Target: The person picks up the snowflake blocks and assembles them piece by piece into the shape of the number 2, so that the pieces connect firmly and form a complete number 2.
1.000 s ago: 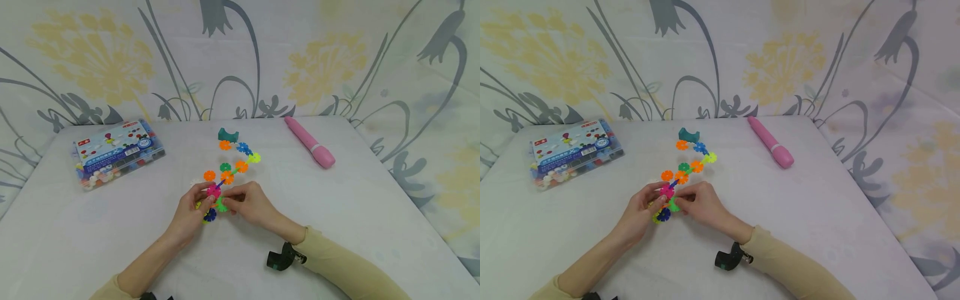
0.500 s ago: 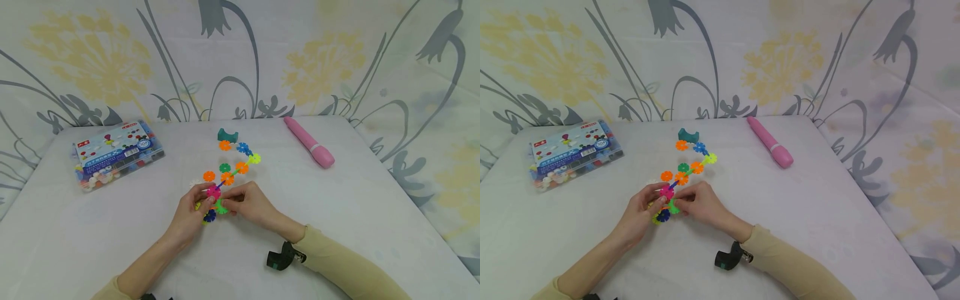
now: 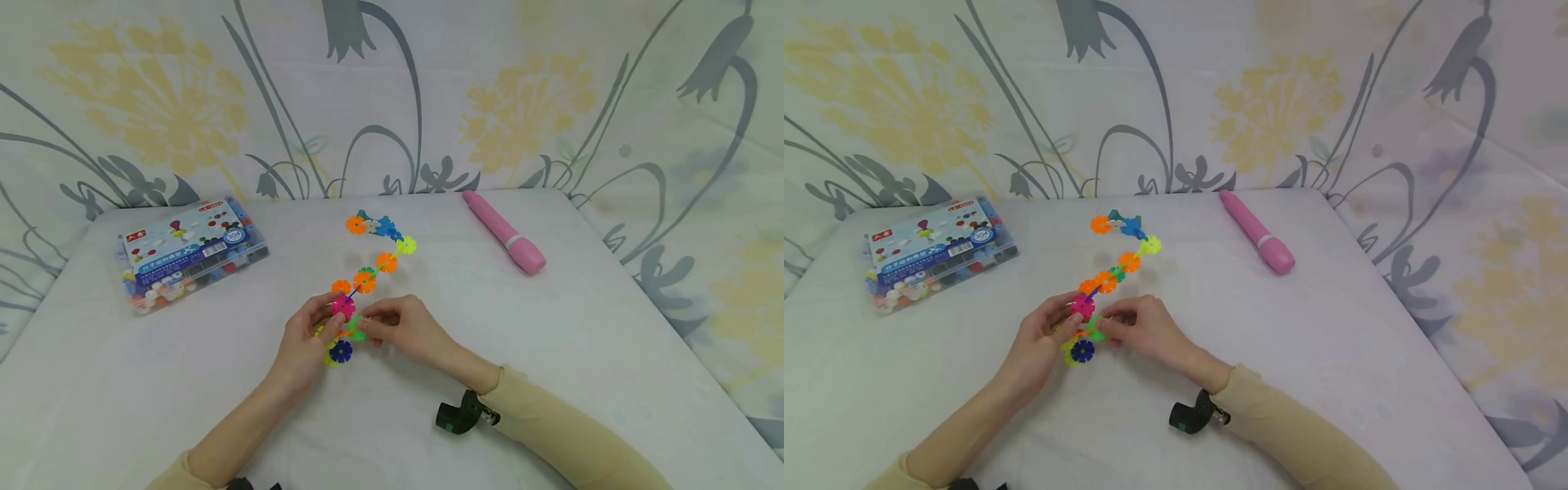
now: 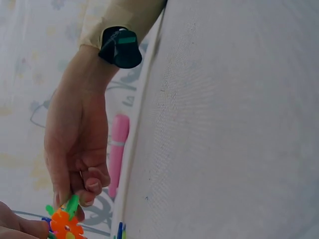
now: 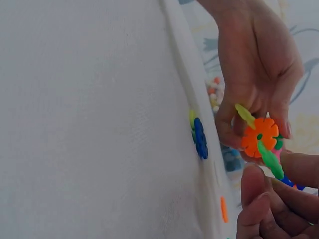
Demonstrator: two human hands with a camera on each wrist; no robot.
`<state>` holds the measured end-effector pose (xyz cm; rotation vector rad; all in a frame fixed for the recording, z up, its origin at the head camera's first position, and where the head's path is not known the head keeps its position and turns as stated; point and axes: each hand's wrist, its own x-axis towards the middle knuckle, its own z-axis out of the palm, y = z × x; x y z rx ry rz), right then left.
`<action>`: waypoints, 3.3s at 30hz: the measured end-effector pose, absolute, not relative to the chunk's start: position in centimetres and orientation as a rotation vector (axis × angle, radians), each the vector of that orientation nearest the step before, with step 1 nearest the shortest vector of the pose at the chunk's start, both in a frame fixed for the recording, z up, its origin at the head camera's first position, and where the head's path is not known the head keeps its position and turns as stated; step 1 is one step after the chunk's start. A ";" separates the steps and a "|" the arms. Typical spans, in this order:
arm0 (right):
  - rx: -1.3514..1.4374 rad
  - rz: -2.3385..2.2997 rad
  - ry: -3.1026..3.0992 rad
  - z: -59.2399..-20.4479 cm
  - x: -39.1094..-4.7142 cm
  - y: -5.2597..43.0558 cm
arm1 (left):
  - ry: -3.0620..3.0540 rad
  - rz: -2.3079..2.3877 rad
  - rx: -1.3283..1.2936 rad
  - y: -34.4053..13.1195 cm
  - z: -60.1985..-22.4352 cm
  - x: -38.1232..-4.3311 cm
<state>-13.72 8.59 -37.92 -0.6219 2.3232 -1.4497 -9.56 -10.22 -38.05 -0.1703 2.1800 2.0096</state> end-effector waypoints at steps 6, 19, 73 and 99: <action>-0.617 -1.403 2.375 -37.9 -14.8 9.1 | 2.103 2.116 -0.230 -10.3 -37.7 -9.6; -0.488 -1.103 2.635 -38.5 -20.0 8.7 | 2.052 2.143 -0.347 -11.3 -37.6 -10.6; -0.830 -1.339 2.294 -37.7 -16.5 10.1 | 2.000 2.154 -0.321 -11.2 -37.5 -10.5; -1.215 -1.410 2.496 -38.4 -16.7 10.2 | 1.993 2.120 -0.314 -11.2 -37.6 -10.5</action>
